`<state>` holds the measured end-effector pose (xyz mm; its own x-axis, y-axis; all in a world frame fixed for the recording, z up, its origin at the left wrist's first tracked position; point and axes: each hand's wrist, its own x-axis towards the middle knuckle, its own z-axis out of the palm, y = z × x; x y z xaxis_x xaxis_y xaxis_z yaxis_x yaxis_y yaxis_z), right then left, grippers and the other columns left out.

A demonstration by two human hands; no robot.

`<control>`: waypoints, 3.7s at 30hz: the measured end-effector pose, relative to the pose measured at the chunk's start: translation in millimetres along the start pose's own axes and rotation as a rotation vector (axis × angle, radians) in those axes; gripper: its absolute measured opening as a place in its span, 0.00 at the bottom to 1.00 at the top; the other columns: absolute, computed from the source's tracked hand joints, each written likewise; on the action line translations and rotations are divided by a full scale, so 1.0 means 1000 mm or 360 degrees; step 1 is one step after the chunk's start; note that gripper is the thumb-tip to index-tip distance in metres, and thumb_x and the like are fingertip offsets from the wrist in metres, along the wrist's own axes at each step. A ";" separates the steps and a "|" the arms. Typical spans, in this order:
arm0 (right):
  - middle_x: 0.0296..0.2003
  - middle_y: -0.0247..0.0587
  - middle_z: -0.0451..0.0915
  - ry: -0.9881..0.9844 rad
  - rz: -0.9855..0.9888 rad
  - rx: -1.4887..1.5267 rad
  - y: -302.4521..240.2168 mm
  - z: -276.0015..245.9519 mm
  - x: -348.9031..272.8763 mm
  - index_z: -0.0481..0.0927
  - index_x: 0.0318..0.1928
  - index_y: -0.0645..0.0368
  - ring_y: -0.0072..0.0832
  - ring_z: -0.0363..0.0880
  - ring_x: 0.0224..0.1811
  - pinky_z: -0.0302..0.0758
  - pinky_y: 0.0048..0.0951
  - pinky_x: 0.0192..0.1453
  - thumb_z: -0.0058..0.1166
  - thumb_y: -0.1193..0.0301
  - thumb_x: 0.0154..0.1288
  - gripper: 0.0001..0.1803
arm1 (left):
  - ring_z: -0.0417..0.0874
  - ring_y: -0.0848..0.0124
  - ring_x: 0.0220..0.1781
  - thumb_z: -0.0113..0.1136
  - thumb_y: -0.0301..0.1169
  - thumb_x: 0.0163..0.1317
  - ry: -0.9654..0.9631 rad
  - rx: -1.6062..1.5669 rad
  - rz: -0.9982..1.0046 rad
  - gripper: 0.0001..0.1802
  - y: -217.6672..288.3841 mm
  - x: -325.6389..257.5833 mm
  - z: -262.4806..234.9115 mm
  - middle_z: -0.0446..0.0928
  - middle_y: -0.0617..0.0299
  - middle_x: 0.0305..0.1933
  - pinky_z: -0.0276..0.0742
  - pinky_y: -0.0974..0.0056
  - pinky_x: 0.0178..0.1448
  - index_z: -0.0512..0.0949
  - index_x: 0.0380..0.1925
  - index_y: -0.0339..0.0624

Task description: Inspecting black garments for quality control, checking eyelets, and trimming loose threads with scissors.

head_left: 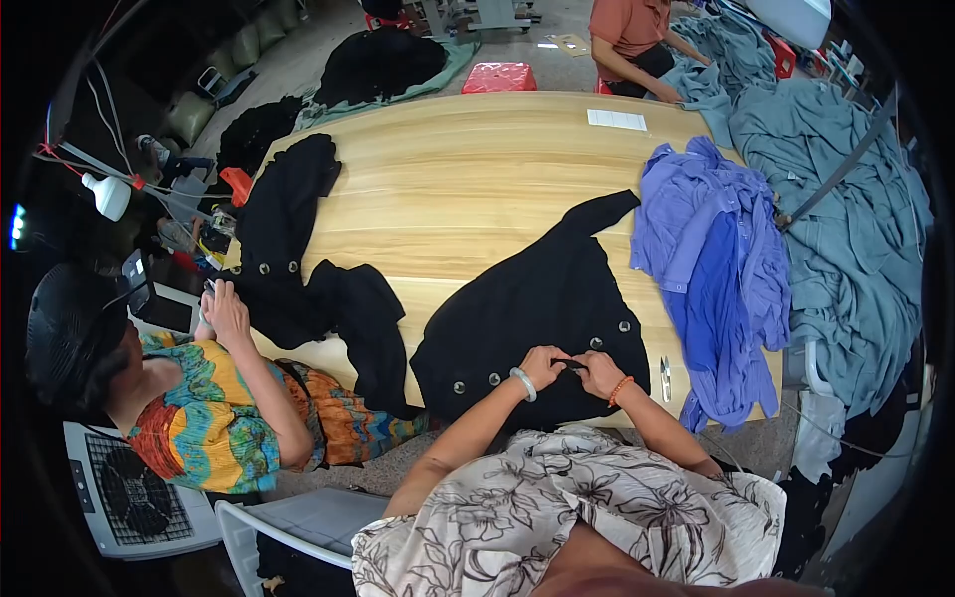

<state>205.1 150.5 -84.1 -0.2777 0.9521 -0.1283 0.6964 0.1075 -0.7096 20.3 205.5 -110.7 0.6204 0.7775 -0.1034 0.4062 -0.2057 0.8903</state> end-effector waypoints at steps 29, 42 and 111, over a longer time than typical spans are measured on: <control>0.32 0.49 0.80 0.0418 0.0241 -0.0075 0.010 -0.030 -0.031 0.79 0.33 0.58 0.48 0.79 0.37 0.76 0.44 0.43 0.55 0.70 0.54 0.07 | 0.80 0.51 0.36 0.54 0.27 0.53 -0.0254 0.1118 0.0294 0.06 0.020 0.078 0.049 0.77 0.48 0.34 0.78 0.51 0.42 0.80 0.28 0.41; 0.33 0.53 0.80 0.0527 0.0412 0.0012 0.025 -0.010 -0.038 0.78 0.35 0.61 0.50 0.79 0.36 0.76 0.44 0.41 0.58 0.77 0.50 0.09 | 0.80 0.73 0.26 0.61 0.23 0.52 -0.0396 -0.0078 -0.0477 0.03 -0.003 0.081 0.066 0.81 0.61 0.24 0.77 0.67 0.34 0.83 0.25 0.38; 0.33 0.49 0.80 0.0332 0.0662 -0.0220 0.059 -0.037 -0.087 0.80 0.36 0.58 0.46 0.80 0.39 0.76 0.43 0.44 0.53 0.67 0.58 0.09 | 0.78 0.54 0.41 0.62 0.27 0.50 -0.0193 0.0487 0.0535 0.08 0.056 0.099 0.089 0.77 0.53 0.36 0.75 0.55 0.46 0.80 0.33 0.42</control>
<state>295.1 85.2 -89.4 0.1719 0.9579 -0.2299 0.8054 -0.2711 -0.5271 164.3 217.9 -110.5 0.8178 0.5665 0.1012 0.3372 -0.6143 0.7133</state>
